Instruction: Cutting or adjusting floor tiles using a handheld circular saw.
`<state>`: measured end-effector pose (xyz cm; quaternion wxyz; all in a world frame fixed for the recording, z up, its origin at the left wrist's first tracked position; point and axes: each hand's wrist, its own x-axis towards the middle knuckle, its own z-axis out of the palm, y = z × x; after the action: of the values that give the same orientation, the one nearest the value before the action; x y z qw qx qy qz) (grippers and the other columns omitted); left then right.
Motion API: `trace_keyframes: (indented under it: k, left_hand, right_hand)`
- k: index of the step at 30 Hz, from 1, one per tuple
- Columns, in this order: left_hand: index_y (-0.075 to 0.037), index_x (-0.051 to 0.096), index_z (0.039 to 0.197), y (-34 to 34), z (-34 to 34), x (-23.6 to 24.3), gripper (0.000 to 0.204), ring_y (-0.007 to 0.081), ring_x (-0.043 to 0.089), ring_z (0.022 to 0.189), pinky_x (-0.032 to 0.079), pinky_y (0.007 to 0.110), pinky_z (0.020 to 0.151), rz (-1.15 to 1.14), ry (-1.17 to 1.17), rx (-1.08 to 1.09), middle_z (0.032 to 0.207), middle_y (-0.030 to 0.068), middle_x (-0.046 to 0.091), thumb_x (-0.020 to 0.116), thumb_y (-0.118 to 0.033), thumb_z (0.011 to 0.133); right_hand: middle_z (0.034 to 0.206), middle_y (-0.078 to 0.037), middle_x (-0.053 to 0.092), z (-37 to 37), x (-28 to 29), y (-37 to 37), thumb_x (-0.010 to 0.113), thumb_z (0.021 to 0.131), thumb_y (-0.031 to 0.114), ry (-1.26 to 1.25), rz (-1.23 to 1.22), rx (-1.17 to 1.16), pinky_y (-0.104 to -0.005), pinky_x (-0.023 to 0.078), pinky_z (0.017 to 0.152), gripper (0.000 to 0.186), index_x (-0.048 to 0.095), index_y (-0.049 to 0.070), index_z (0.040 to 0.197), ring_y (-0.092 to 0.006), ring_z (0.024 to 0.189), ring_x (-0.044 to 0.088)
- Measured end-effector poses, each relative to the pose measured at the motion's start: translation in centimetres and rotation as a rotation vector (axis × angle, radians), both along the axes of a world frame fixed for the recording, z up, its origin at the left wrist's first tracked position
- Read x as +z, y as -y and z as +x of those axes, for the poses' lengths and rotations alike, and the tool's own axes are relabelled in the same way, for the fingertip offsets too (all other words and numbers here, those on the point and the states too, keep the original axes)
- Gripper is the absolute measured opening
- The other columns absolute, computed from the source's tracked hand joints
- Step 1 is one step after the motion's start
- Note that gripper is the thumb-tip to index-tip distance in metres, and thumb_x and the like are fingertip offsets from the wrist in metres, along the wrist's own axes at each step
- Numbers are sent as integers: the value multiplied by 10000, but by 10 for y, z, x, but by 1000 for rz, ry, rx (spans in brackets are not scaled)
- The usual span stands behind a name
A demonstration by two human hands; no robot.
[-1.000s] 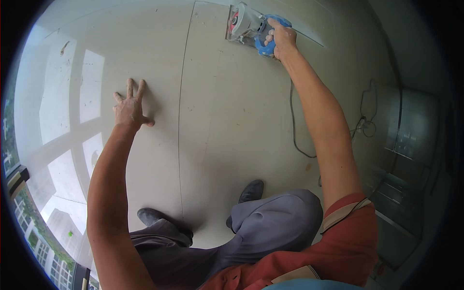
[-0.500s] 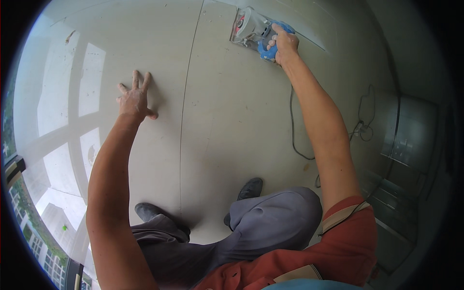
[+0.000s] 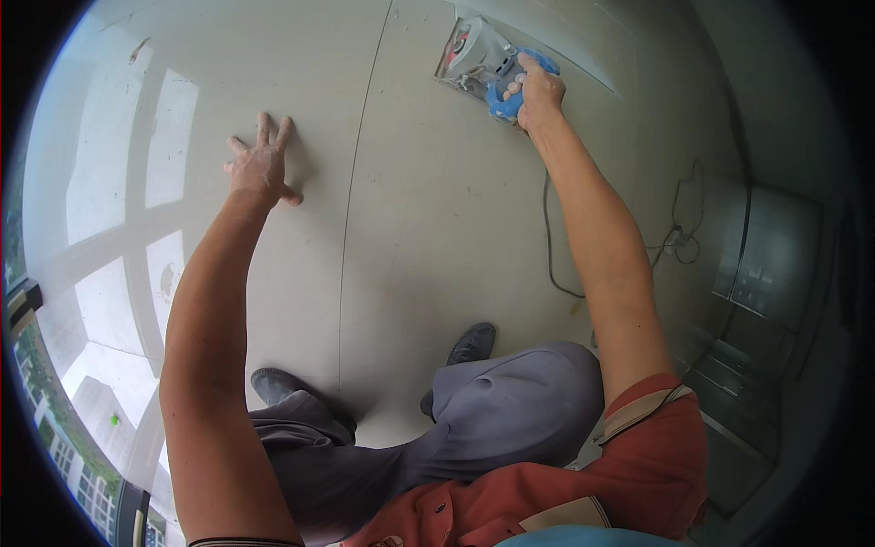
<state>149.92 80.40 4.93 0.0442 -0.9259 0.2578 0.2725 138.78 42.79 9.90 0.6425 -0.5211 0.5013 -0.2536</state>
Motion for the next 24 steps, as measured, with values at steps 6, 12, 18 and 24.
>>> trace_keyframes:
  k: [6, 12, 18, 24]
  left_hand:
    - [-328, 186, 1593, -4, 1, 6, 1390, 592, 288, 1396, 481, 677, 1013, -11, 16, 4, 1676, 67, 144, 985, -186, 464]
    - [-151, 238, 1581, 18, -12, 11, 1223, 507, 299, 1435, 403, 567, 1121, -125, 66, -85, 1652, 127, 211, 953, -226, 591]
    - [36, 297, 1514, 173, -112, 34, 790, 386, 360, 1432, 298, 425, 1199, -1064, -61, -178, 1500, 255, 427, 663, -93, 826]
    - [49, 221, 1530, 243, -126, 24, 806, 399, 436, 1363, 333, 432, 1163, -1199, -118, 62, 1435, 258, 485, 604, -34, 825]
  right_hand:
    - [634, -60, 522, -2, 5, -16, 716, 892, 122, 20, -9, -15, -362, 437, 433, 190, 593, 3, 809, -185, 477, 504]
    - [634, -61, 530, 1, 1, -16, 722, 896, 130, 18, -36, -15, -355, 435, 426, 206, 600, 4, 788, -184, 477, 512]
    - [649, -58, 549, -9, 1, -6, 726, 885, 125, -16, -44, -17, -348, 440, 442, 203, 603, 10, 772, -181, 494, 524]
    - [705, -44, 593, -7, -12, -21, 757, 852, 141, -4, -124, -35, -354, 469, 540, 180, 632, 19, 805, -174, 580, 565]
